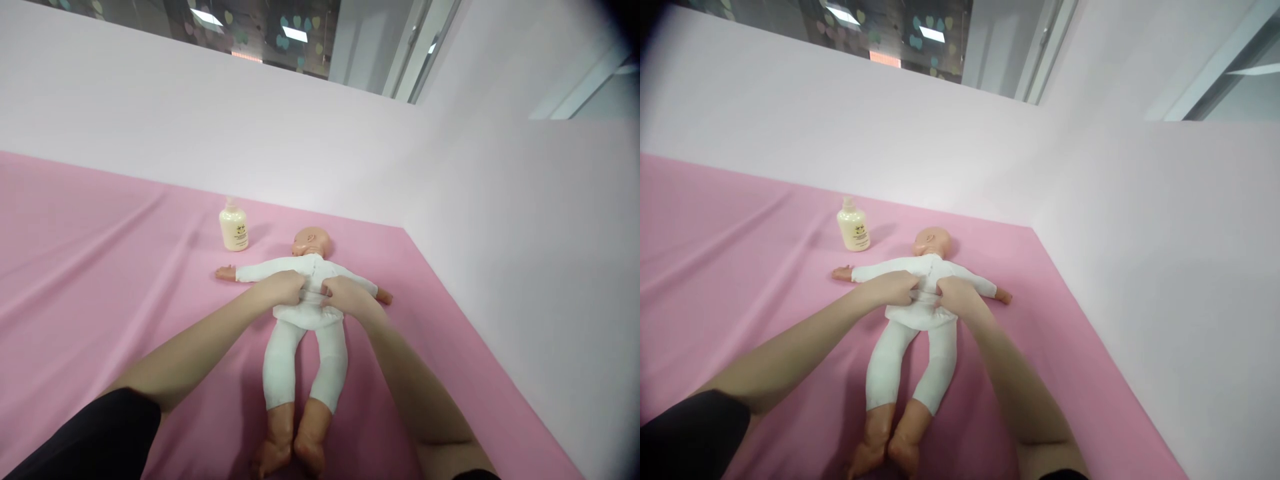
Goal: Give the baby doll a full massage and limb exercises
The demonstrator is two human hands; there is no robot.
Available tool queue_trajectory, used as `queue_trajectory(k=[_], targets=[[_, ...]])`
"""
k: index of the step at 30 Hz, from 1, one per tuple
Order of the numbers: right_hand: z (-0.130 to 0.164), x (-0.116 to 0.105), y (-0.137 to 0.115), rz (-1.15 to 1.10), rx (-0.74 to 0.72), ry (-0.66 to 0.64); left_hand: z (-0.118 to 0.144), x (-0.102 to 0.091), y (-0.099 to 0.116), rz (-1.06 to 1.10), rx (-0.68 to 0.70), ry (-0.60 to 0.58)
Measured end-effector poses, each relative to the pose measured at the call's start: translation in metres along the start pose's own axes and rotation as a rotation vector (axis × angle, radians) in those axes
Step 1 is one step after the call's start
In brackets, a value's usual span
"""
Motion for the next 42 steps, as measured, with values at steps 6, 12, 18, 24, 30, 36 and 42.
queue_trajectory(k=[6,12,18,24,30,36,42], targets=[[-0.011,0.006,0.001,0.038,-0.026,0.101,-0.007,-0.003,-0.010,0.049,0.000,0.147],[-0.017,0.013,0.005,-0.024,-0.045,0.116,-0.014,-0.006,-0.009,0.047,0.032,0.218],[-0.022,0.010,0.005,0.033,-0.092,0.221,-0.022,-0.007,-0.011,-0.013,0.101,0.313],[-0.023,0.012,0.004,0.052,-0.096,0.248,-0.028,-0.006,-0.014,-0.005,0.137,0.380],[-0.035,0.020,0.019,-0.029,-0.011,0.364,-0.033,-0.008,-0.027,0.098,0.039,0.474],[-0.042,0.025,0.026,-0.069,-0.002,0.392,-0.038,-0.001,-0.034,0.120,-0.011,0.476],[-0.039,0.021,0.019,-0.062,-0.041,0.328,-0.040,-0.002,-0.032,0.143,0.039,0.469]])
Point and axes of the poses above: each hand's wrist, its own z-axis away from the middle knuckle, its own x-axis out of the palm, y = z × x, the point moved 8 cm from there along -z, towards the middle knuckle, and after that the axes turned 4 degrees about y, right-handed, at the moved point
